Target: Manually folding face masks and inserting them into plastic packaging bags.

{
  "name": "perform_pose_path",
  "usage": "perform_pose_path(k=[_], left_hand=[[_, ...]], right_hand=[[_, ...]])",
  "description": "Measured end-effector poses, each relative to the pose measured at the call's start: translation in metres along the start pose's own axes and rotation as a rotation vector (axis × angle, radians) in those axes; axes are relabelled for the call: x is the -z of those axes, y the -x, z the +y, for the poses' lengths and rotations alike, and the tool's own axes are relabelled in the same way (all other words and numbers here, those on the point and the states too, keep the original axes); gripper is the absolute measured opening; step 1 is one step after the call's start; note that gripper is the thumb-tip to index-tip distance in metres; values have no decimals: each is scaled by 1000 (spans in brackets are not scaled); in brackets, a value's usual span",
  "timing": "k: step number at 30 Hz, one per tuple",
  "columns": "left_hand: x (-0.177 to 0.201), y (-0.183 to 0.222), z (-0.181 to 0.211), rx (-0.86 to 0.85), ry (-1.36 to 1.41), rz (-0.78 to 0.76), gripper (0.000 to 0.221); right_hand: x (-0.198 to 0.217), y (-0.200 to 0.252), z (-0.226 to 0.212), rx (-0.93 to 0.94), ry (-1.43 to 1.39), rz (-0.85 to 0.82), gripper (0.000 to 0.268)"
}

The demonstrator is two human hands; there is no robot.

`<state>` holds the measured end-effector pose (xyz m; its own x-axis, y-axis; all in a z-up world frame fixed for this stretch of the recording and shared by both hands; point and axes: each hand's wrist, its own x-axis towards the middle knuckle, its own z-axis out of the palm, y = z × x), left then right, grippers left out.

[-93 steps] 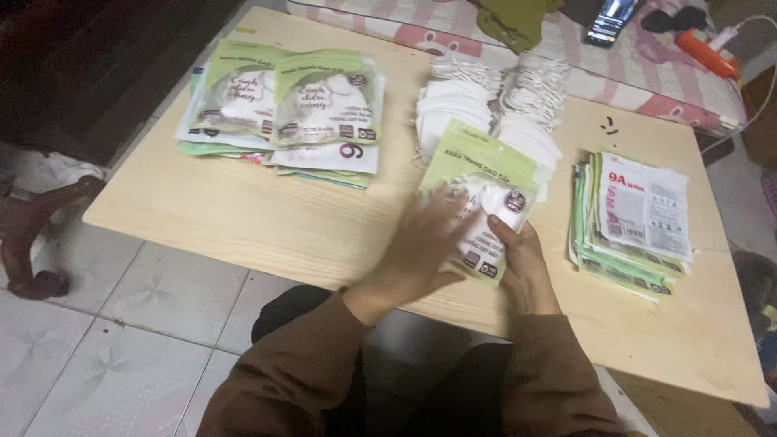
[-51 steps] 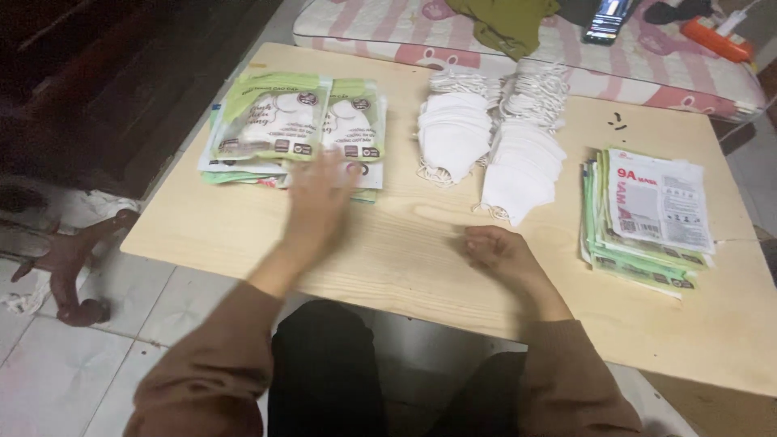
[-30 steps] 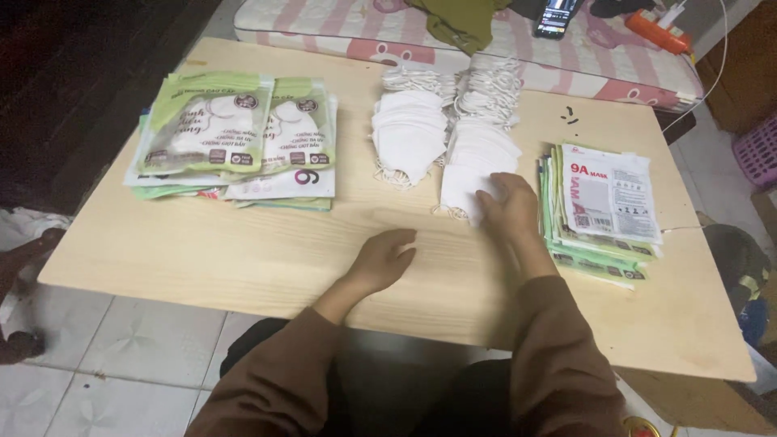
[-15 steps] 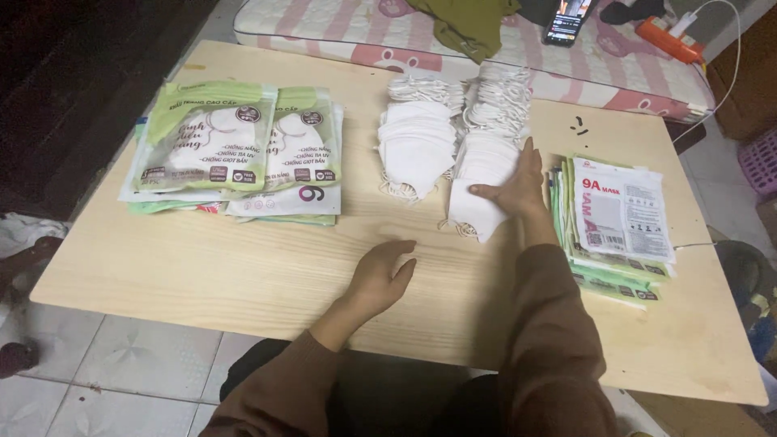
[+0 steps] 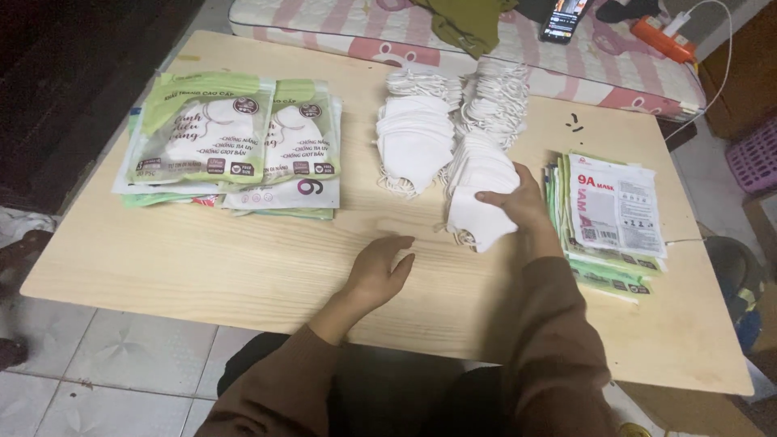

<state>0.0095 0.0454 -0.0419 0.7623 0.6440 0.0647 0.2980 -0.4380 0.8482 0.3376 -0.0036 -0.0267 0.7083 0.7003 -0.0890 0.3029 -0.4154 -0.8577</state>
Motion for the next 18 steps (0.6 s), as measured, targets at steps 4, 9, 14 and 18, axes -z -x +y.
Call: perform_pose_path(k=[4,9,14,18], left_hand=[[5,-1,3,19,77,-42,40],[8,5,8,45,85,-71,45],[7,1,3,86,102,-103,49],[11,2,6,54,58,-96,48]], right_hand=[[10,45,-23,18,-111,-115,90],[-7,31,11,20,299,-161,107],[-9,83,-44,95,535,-81,105],[-23,96,-19,176,720,-240,89]])
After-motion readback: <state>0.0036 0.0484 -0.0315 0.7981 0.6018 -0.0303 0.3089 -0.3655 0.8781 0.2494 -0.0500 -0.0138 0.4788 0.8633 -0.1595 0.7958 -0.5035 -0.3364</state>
